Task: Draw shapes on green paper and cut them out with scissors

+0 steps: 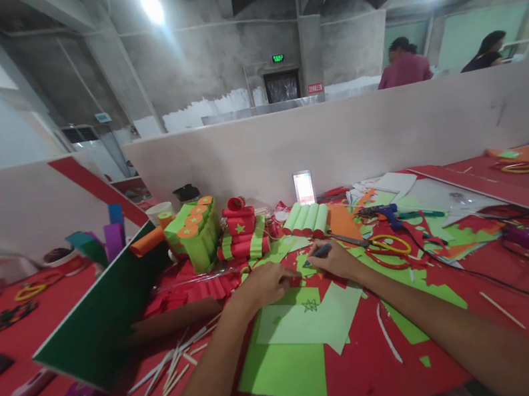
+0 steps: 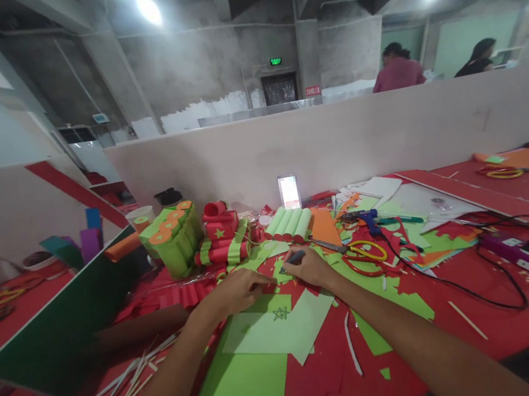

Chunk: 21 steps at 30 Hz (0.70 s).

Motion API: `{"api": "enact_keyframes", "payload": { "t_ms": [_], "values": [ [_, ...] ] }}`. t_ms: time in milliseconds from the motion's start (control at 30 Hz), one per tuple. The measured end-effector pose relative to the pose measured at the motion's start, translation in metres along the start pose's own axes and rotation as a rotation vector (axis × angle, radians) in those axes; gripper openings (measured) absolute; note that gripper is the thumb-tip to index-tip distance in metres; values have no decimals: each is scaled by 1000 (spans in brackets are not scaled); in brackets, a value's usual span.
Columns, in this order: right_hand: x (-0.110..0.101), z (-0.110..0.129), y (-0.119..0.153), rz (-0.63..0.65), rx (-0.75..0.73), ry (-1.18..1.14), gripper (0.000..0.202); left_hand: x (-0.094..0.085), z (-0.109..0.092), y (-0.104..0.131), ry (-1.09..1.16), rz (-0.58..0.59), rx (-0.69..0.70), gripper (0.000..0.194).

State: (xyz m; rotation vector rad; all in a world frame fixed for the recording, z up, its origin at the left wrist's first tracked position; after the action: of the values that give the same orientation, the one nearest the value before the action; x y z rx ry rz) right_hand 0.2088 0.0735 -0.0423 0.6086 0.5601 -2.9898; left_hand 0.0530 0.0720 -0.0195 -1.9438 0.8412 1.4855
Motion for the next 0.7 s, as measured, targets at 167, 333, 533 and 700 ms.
{"api": "enact_keyframes", "payload": {
  "t_ms": [167, 333, 533, 700],
  "values": [
    [1, -6, 0, -20, 45, -37, 9, -1, -2, 0, -7, -8, 0, 46],
    [0, -5, 0, -24, 38, -25, 10, -2, -2, -1, -44, -10, -2, 48],
    [2, -6, 1, -5, 64, -61, 13, -1, -1, -2, -47, -7, -7, 48],
    [1, -5, 2, -24, 54, -68, 12, -1, 0, -1, -41, -24, 1, 50]
  ]
}}
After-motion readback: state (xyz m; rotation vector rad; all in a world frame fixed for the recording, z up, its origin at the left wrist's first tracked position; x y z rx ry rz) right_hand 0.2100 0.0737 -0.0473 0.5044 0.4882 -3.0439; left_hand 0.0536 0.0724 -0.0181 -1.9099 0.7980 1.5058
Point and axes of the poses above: each hand's wrist, its own y-axis away from the middle knuckle, its own x-axis out of the palm, z = x × y, the point moved 8 cm from there along -y, towards the middle knuckle, and after that the axes turned 5 degrees about -x, right-handed, at the moved point
